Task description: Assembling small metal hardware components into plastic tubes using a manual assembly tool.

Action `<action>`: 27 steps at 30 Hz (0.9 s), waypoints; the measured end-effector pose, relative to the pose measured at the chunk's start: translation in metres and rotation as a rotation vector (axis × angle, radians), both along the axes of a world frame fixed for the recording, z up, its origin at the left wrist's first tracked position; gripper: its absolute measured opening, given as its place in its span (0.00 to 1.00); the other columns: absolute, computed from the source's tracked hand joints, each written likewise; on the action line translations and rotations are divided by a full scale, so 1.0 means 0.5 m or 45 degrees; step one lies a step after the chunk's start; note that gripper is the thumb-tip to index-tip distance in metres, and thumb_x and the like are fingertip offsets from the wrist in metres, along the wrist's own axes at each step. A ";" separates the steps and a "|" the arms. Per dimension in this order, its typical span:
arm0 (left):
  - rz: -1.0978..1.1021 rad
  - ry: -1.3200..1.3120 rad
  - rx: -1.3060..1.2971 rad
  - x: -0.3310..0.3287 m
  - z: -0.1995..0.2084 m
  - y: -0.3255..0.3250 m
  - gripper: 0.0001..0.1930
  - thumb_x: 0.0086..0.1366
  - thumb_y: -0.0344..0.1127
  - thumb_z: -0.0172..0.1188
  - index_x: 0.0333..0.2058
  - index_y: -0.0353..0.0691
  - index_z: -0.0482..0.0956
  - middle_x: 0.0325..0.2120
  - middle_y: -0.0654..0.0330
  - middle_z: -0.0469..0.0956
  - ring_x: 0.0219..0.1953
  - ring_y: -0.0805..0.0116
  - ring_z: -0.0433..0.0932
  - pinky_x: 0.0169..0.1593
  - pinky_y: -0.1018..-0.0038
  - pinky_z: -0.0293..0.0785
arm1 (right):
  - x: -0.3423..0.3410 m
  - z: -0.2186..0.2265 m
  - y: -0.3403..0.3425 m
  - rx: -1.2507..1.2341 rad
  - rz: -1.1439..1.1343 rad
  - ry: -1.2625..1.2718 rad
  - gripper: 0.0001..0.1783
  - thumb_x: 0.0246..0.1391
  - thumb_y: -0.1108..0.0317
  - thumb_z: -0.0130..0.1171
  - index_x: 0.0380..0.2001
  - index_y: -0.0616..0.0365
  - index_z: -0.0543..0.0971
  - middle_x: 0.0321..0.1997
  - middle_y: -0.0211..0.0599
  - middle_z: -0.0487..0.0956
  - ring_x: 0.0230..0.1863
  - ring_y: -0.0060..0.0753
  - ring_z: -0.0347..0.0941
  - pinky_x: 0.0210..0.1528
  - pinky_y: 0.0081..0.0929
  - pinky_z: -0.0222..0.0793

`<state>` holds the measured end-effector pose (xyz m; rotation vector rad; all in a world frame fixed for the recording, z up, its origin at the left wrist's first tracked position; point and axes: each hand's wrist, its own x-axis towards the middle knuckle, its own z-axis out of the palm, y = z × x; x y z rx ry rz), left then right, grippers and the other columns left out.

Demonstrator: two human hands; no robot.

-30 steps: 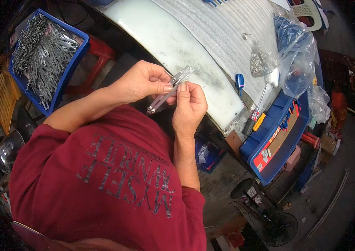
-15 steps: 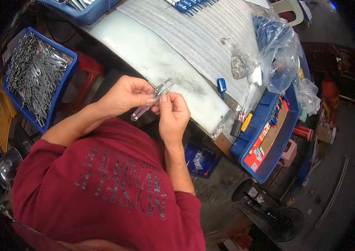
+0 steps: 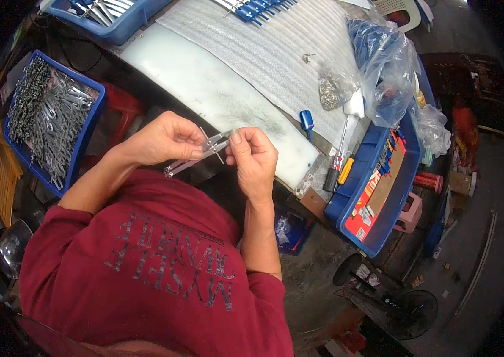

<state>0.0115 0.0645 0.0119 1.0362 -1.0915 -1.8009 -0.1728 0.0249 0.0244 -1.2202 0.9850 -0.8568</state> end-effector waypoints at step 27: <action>0.487 -1.274 -1.300 -0.056 -0.005 0.013 0.11 0.49 0.28 0.57 0.33 0.33 0.69 0.17 0.57 0.65 0.17 0.61 0.68 0.20 0.71 0.64 | 0.013 -0.004 0.022 -0.078 -0.279 -0.026 0.09 0.53 0.69 0.51 0.22 0.60 0.70 0.15 0.26 0.68 0.15 0.12 0.58 0.17 0.09 0.53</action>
